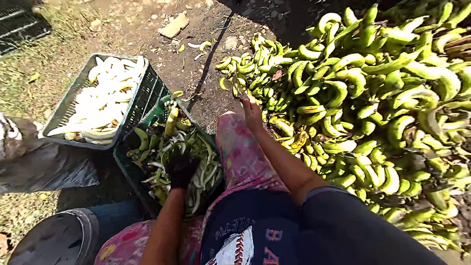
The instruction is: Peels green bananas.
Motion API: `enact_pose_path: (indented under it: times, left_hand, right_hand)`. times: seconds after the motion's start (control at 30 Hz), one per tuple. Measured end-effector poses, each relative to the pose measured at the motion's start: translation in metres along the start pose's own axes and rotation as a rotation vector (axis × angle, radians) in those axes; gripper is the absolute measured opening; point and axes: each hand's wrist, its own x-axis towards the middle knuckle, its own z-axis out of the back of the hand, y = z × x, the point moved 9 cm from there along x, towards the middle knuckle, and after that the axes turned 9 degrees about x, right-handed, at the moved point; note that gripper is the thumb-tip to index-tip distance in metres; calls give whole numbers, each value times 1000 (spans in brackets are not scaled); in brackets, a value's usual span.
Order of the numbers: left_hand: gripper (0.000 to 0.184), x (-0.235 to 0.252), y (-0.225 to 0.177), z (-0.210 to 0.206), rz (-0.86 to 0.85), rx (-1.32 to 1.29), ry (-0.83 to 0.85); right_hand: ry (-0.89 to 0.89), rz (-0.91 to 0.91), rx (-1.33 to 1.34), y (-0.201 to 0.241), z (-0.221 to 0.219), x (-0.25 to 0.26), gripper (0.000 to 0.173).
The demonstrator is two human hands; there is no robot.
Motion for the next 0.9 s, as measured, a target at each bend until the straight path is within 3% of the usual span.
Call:
enact_pose_path:
  times: [0.07,0.17,0.27,0.33,0.43,0.5,0.67,0.73,0.9]
  left_hand:
    - [62,12,34,12,81,5,-6]
    - [56,16,72,14,199,-66,72]
    - [61,-10,59,24,154,-325,78]
    - [68,-35,30,18,76,-326,80]
    - [93,-66,-19,-4,-53,-51,101]
    - [98,-73,-36,-18,-84,117,157]
    - [85,-47,-28,-25,-58,165,118]
    - [88,-39,-23,-23,10,142,169]
    - [97,-49,-10,-12,110,94,167]
  right_hand:
    - [-19,-104,-30,-46,30,-14,54]
    - [53,-420,-245,-153,72,-68,58]
    - [205,-862,-466,-286,113,-168,77]
    - [307,-1082,-558,-331,138,-238,81]
    - [474,-1239,-734,-349,158,-301,74]
    - [553,-1257,-810,-340,162,-302,62]
    - [355,-1132,-809,-331,170,-234,48]
    - [309,-1053,-835,-335,168,-207,47]
    - [340,-906,-914,-347,150,-165,60]
